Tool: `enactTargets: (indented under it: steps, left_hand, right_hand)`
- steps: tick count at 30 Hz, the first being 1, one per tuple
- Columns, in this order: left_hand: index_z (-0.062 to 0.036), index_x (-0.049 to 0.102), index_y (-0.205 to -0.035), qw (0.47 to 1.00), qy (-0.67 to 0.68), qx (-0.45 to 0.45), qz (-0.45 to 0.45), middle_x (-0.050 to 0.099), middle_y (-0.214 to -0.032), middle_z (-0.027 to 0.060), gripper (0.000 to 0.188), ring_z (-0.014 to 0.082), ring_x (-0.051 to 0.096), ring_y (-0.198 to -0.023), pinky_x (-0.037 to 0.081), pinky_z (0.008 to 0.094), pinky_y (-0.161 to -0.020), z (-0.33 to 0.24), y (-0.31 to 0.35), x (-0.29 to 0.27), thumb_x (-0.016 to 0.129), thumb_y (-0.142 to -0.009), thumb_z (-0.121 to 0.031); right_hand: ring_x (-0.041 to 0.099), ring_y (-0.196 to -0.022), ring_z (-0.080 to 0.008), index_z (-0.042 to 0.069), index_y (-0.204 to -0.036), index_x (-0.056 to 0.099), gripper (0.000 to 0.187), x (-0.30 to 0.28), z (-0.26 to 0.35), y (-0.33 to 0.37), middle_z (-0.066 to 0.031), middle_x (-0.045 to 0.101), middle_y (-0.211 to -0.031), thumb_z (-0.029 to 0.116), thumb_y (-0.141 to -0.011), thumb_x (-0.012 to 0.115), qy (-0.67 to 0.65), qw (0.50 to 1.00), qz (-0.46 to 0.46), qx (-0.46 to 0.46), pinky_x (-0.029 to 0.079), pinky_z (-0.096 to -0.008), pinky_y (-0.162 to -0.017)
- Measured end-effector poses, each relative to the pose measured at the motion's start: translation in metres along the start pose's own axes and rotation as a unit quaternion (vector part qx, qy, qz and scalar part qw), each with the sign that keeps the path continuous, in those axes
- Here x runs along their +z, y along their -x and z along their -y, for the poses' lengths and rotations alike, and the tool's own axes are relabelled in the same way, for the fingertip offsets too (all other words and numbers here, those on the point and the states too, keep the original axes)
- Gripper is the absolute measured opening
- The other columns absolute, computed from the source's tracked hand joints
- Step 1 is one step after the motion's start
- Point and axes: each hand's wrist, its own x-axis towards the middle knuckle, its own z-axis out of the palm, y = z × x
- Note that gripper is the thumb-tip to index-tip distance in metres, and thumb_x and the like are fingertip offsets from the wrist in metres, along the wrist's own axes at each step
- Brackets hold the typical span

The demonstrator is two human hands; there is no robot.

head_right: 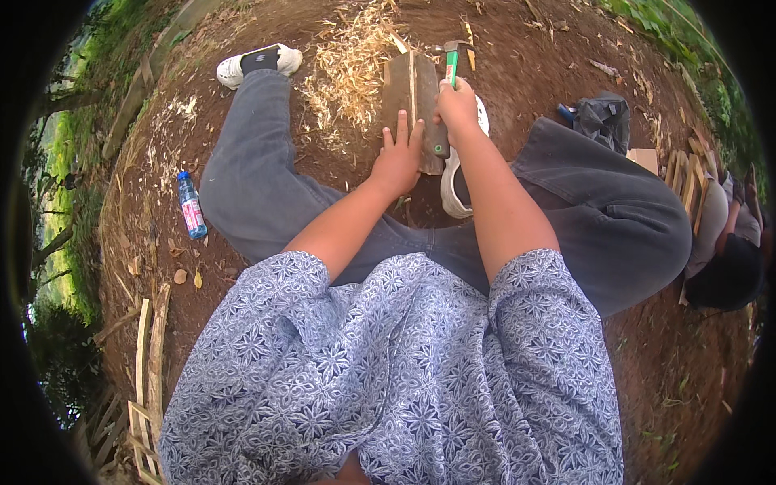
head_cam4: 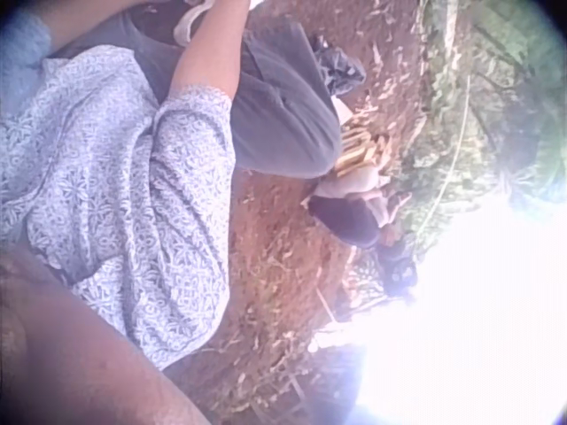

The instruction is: The person sits on the ground and uses a hammer to drive nails into a piece of wood. They repeatedly position the nail and strike it with the hammer to secure it into the wood.

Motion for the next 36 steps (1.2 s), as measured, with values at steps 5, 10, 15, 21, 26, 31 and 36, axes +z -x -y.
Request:
enactTargets:
  steps: [5,10,15,21,26,31,36]
  left_hand:
    - [-0.0167,0.016,-0.166,0.999,0.039,-0.019,0.026,-0.004,-0.172,0.0226,0.092,0.0604,0.026,-0.148,0.049,0.0603,-0.108,-0.01,-0.001,-0.012,0.068,-0.09,-0.008]
    - [-0.0172,0.014,-0.166,0.999,0.02,-0.021,0.02,-0.003,-0.172,0.0229,0.095,0.0601,0.027,-0.147,0.05,0.0595,-0.107,-0.007,-0.003,-0.007,0.069,-0.089,-0.007]
    - [-0.0119,0.01,-0.164,1.0,-0.005,-0.007,0.02,-0.001,-0.169,0.0295,0.106,0.0638,0.03,-0.143,0.052,0.0582,-0.106,-0.011,-0.004,-0.009,0.079,-0.083,-0.015]
    - [-0.0072,0.011,-0.163,1.0,-0.024,-0.004,0.017,0.003,-0.168,0.033,0.109,0.0652,0.031,-0.142,0.051,0.0585,-0.106,-0.013,-0.002,-0.008,0.081,-0.081,-0.016]
    - [0.0059,0.014,-0.159,0.998,-0.047,0.031,0.013,0.009,-0.166,0.0341,0.104,0.0619,0.022,-0.148,0.041,0.0609,-0.116,-0.008,-0.007,-0.001,0.079,-0.081,-0.015]
    - [0.0137,0.017,-0.155,0.999,-0.037,0.037,0.001,0.014,-0.163,0.0338,0.101,0.0579,0.01,-0.152,0.035,0.0624,-0.119,-0.009,-0.007,0.002,0.078,-0.082,-0.018]
    - [-0.0012,0.014,-0.161,0.997,-0.063,0.037,0.004,0.004,-0.166,0.0331,0.101,0.0621,0.026,-0.145,0.049,0.0585,-0.107,-0.002,-0.012,0.015,0.078,-0.083,-0.016]
  right_hand:
    - [0.055,-0.058,-0.0136,0.002,-0.12,0.058,0.026,-0.01,0.012,-0.002,-0.0058,0.058,-0.083,0.023,-0.107,0.051,0.024,1.0,0.015,0.008,0.048,-0.0326,-0.05]
    - [0.054,-0.056,-0.0142,0.003,-0.111,0.058,0.021,-0.011,0.015,-0.001,-0.0052,0.057,-0.077,0.022,-0.107,0.05,-0.022,0.999,-0.025,-0.023,0.047,-0.0329,-0.05]
    - [0.054,-0.055,-0.0146,0.002,-0.108,0.057,0.02,-0.011,0.01,-0.006,-0.0049,0.056,-0.075,0.02,-0.107,0.048,-0.03,0.999,-0.019,-0.022,0.047,-0.0332,-0.049]
    - [0.054,-0.058,-0.0123,0.003,-0.116,0.06,0.024,-0.018,0.004,-0.011,-0.0042,0.058,-0.083,0.022,-0.107,0.05,-0.02,0.999,0.036,-0.007,0.048,-0.0316,-0.05]
    - [0.055,-0.058,-0.0129,0.002,-0.118,0.06,0.025,-0.02,0.007,-0.013,-0.0053,0.059,-0.082,0.022,-0.107,0.049,-0.018,0.999,0.04,0.001,0.048,-0.0319,-0.05]
    - [0.048,-0.051,-0.0103,0.007,-0.115,0.055,0.016,-0.018,0.012,-0.004,-0.0017,0.053,-0.077,0.02,-0.109,0.047,-0.047,0.998,0.003,-0.039,0.043,-0.0297,-0.045]
    - [0.048,-0.048,-0.01,0.006,-0.117,0.059,0.019,-0.015,0.007,0.003,-0.0001,0.052,-0.07,0.019,-0.108,0.048,0.04,0.997,-0.013,-0.065,0.041,-0.0289,-0.042]
